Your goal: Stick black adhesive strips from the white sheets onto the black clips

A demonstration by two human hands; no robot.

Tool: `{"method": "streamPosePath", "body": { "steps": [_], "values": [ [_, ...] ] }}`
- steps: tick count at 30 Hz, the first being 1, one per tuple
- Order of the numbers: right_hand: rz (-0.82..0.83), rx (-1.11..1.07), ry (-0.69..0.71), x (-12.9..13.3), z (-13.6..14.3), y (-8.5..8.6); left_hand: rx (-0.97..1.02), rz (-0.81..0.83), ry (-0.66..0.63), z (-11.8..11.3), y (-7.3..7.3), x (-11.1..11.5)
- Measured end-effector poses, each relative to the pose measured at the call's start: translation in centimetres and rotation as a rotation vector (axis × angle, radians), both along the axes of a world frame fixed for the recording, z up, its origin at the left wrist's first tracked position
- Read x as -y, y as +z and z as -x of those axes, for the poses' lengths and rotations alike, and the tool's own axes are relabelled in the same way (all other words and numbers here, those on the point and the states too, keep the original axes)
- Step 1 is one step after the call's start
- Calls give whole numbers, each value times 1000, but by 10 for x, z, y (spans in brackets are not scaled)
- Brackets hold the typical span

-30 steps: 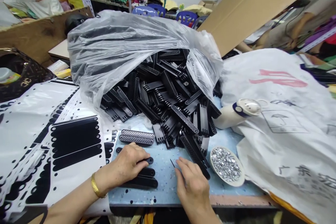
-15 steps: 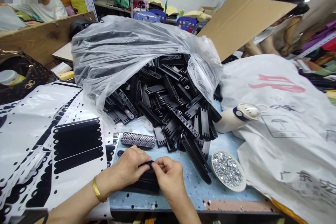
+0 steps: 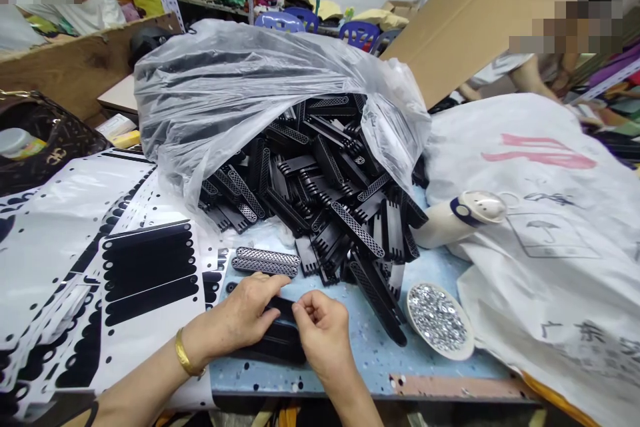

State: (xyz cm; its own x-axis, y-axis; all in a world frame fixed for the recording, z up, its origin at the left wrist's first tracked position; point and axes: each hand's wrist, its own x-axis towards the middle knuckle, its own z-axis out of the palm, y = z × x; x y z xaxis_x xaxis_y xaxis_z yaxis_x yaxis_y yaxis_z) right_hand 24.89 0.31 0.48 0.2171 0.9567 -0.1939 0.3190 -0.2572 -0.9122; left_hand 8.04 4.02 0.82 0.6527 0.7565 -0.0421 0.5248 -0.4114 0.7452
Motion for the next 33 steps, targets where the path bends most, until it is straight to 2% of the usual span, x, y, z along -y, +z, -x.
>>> {"method": "streamPosePath", "body": {
  "steps": [14, 22, 33],
  "values": [
    [-110, 158, -25, 1, 4, -8, 101, -33, -3, 2, -9, 2],
    [-171, 235, -19, 2, 5, -9, 99, -37, 1, 3, -8, 2],
    [-122, 193, -8, 1, 3, -11, 87, -45, 0, 2, -8, 2]
  ]
}}
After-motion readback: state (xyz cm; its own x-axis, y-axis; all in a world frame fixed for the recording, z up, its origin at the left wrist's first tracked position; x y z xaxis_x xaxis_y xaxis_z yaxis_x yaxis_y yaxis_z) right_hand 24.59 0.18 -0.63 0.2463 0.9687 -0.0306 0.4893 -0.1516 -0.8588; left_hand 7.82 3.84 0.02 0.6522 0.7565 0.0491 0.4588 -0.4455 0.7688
